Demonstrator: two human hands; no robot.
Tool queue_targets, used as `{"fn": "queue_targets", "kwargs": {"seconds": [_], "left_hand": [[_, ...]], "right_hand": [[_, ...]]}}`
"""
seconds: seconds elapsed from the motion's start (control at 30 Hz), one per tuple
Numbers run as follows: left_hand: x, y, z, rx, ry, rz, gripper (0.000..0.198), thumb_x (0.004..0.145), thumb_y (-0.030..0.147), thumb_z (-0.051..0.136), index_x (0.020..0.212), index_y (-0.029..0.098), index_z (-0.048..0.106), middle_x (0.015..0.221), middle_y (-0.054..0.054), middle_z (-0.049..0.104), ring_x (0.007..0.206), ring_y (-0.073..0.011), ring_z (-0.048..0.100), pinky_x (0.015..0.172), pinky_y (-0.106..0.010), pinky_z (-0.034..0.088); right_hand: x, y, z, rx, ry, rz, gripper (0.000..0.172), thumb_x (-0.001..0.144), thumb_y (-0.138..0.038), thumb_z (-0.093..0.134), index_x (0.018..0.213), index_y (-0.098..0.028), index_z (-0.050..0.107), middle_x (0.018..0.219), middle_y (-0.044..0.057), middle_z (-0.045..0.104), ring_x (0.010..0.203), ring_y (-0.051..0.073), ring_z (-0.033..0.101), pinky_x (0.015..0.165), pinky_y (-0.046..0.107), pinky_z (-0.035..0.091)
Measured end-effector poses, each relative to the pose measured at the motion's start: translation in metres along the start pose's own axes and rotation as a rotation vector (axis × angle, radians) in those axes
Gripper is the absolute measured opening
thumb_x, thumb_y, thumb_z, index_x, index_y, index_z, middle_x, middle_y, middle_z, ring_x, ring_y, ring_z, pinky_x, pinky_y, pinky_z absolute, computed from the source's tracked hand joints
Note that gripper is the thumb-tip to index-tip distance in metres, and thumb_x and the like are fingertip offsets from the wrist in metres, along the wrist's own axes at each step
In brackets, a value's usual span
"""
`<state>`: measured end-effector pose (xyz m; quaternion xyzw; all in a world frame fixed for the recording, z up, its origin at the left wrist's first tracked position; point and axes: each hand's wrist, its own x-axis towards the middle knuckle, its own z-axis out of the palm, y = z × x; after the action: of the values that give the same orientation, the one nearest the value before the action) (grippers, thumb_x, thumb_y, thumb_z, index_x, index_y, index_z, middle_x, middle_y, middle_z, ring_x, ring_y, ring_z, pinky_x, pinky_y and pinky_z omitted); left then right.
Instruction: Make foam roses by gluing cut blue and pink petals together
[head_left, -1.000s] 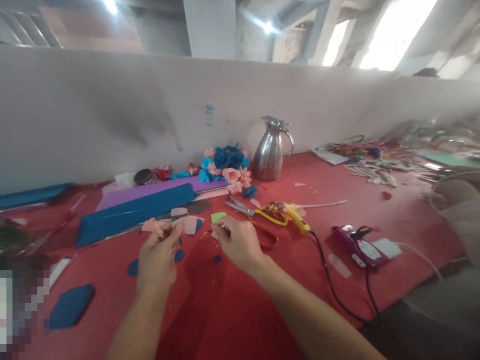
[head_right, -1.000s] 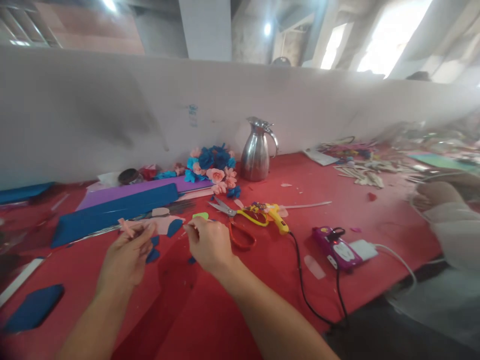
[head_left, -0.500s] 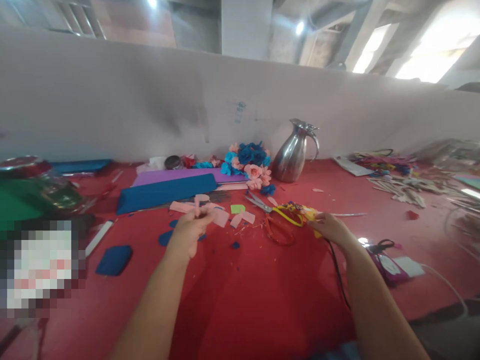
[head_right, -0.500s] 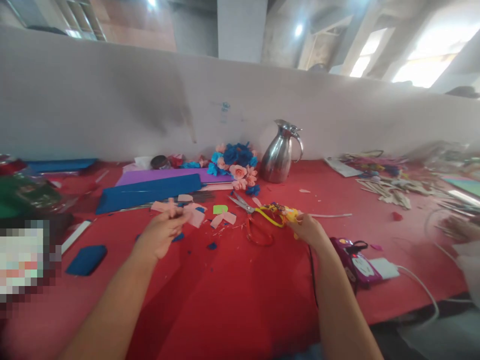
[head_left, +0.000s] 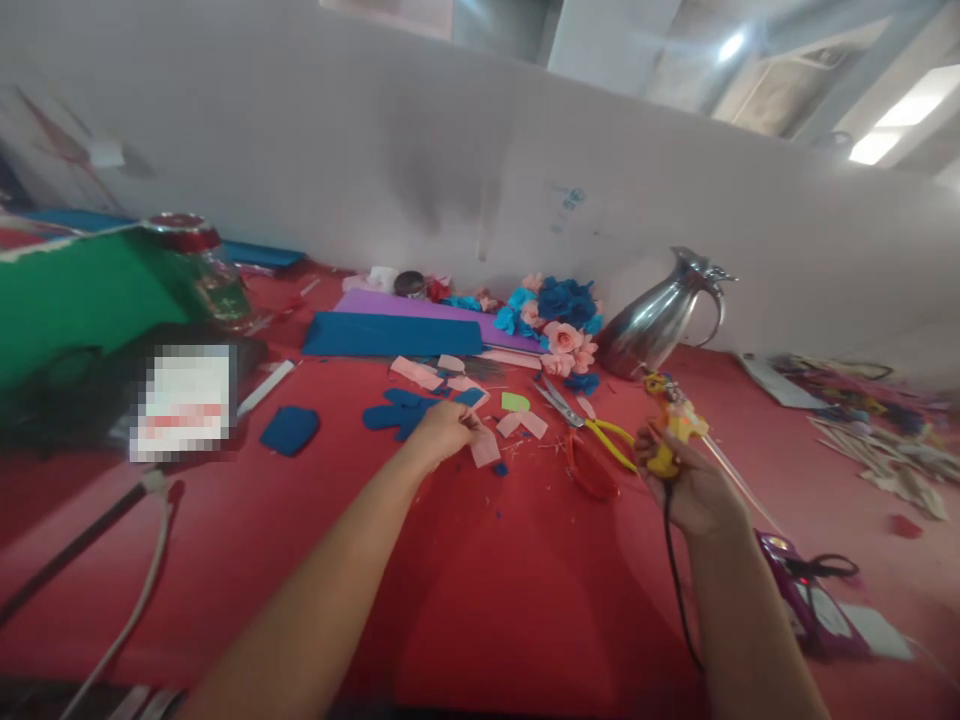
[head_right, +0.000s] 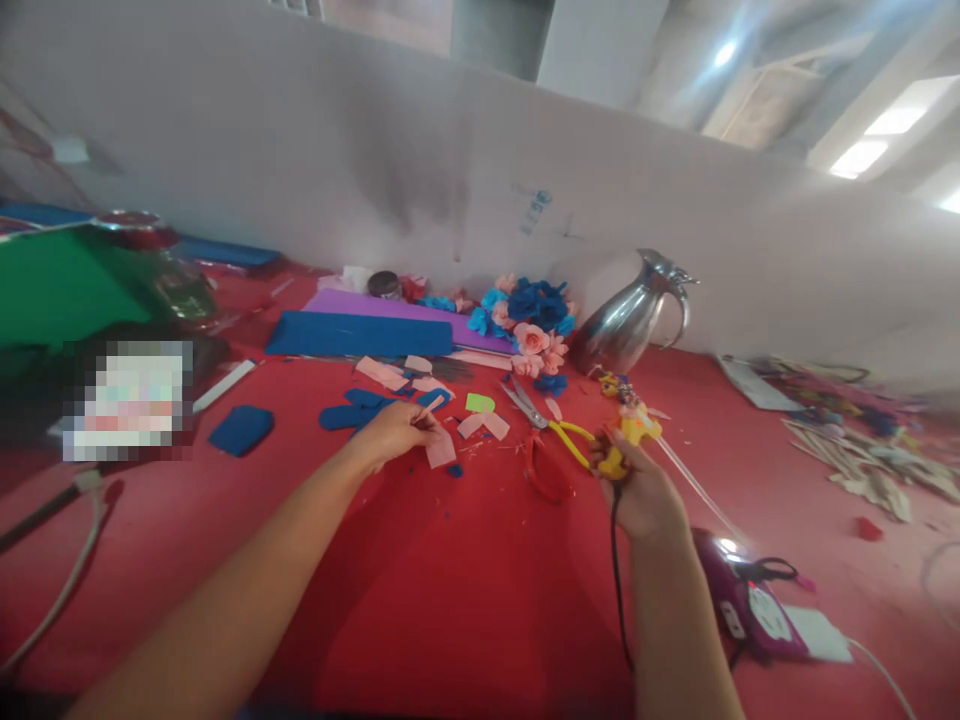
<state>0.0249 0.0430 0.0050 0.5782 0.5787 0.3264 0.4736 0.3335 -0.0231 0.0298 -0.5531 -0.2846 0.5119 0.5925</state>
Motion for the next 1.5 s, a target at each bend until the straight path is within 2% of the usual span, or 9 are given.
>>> {"fn": "queue_targets", "kwargs": {"seconds": [0.1,0.27,0.5,0.6,0.83,0.97,1.13,1.33,1.5], "left_hand": [[0.002,-0.001,-0.001,0.127,-0.013,-0.013,0.007,0.059,0.014,0.067,0.055,0.018,0.064,0.064,-0.004,0.068,0.065,-0.0183,0.059,0.059,-0.026,0.041],[0.003,0.0,-0.003,0.248,-0.033,-0.029,0.006,0.064,0.013,0.065,0.059,0.017,0.065,0.064,-0.004,0.068,0.064,-0.0167,0.059,0.059,-0.026,0.039],[0.003,0.005,-0.004,0.339,-0.04,-0.044,0.011,0.062,0.01,0.064,0.066,0.017,0.071,0.071,-0.006,0.071,0.07,-0.0192,0.062,0.063,-0.026,0.041],[0.001,0.009,-0.004,0.42,-0.052,-0.032,0.014,0.066,0.011,0.063,0.073,0.016,0.074,0.077,-0.007,0.073,0.074,-0.0192,0.065,0.063,-0.025,0.041],[0.001,0.014,-0.004,0.468,-0.081,-0.039,0.018,0.067,0.009,0.064,0.079,0.016,0.075,0.084,-0.009,0.075,0.079,-0.0192,0.066,0.063,-0.024,0.041],[0.002,0.014,-0.003,0.477,-0.071,-0.038,0.013,0.068,0.013,0.066,0.077,0.017,0.075,0.082,-0.008,0.075,0.076,-0.0188,0.065,0.063,-0.024,0.04],[-0.001,0.014,-0.004,0.487,-0.076,-0.026,0.014,0.071,0.016,0.067,0.082,0.016,0.075,0.086,-0.009,0.075,0.079,-0.0185,0.066,0.064,-0.023,0.041],[-0.003,0.016,-0.005,0.499,-0.084,-0.012,0.018,0.072,0.017,0.064,0.085,0.015,0.076,0.088,-0.009,0.075,0.082,-0.0193,0.066,0.066,-0.024,0.042],[-0.003,0.015,-0.006,0.526,-0.099,-0.011,0.021,0.069,0.014,0.062,0.086,0.016,0.076,0.083,-0.007,0.074,0.077,-0.0174,0.064,0.065,-0.023,0.041]], "right_hand": [[-0.008,0.011,0.014,-0.113,0.045,-0.145,0.039,0.056,-0.034,0.083,0.087,-0.021,0.063,0.072,0.0,0.062,0.058,0.01,0.054,0.049,0.019,0.044],[-0.029,0.028,0.033,-0.369,-0.221,-0.168,0.034,0.065,-0.038,0.079,0.087,-0.018,0.062,0.068,0.0,0.062,0.058,0.012,0.054,0.055,0.023,0.046],[-0.047,0.04,0.057,-0.667,-0.419,-0.157,0.036,0.07,-0.034,0.07,0.102,-0.02,0.062,0.082,0.003,0.064,0.062,0.016,0.054,0.057,0.028,0.048],[-0.05,0.042,0.06,-0.748,-0.392,-0.216,0.035,0.075,-0.039,0.065,0.103,-0.018,0.06,0.083,0.004,0.064,0.065,0.018,0.055,0.056,0.028,0.046],[-0.062,0.041,0.068,-0.973,-0.41,-0.32,0.033,0.088,-0.048,0.049,0.094,-0.017,0.06,0.062,0.0,0.053,0.053,0.014,0.046,0.05,0.025,0.039],[-0.065,0.042,0.074,-1.088,-0.404,-0.348,0.032,0.089,-0.045,0.048,0.099,-0.018,0.06,0.067,0.002,0.058,0.057,0.015,0.052,0.052,0.024,0.039],[-0.063,0.045,0.076,-1.104,-0.403,-0.292,0.032,0.089,-0.048,0.045,0.096,-0.019,0.058,0.07,0.003,0.06,0.058,0.016,0.054,0.051,0.024,0.038],[-0.06,0.05,0.073,-1.111,-0.376,-0.287,0.03,0.088,-0.048,0.047,0.086,-0.019,0.056,0.062,0.0,0.056,0.054,0.015,0.051,0.05,0.024,0.035],[-0.057,0.05,0.071,-1.098,-0.38,-0.284,0.029,0.089,-0.047,0.046,0.088,-0.019,0.055,0.06,-0.002,0.052,0.052,0.015,0.048,0.049,0.024,0.034]]}}
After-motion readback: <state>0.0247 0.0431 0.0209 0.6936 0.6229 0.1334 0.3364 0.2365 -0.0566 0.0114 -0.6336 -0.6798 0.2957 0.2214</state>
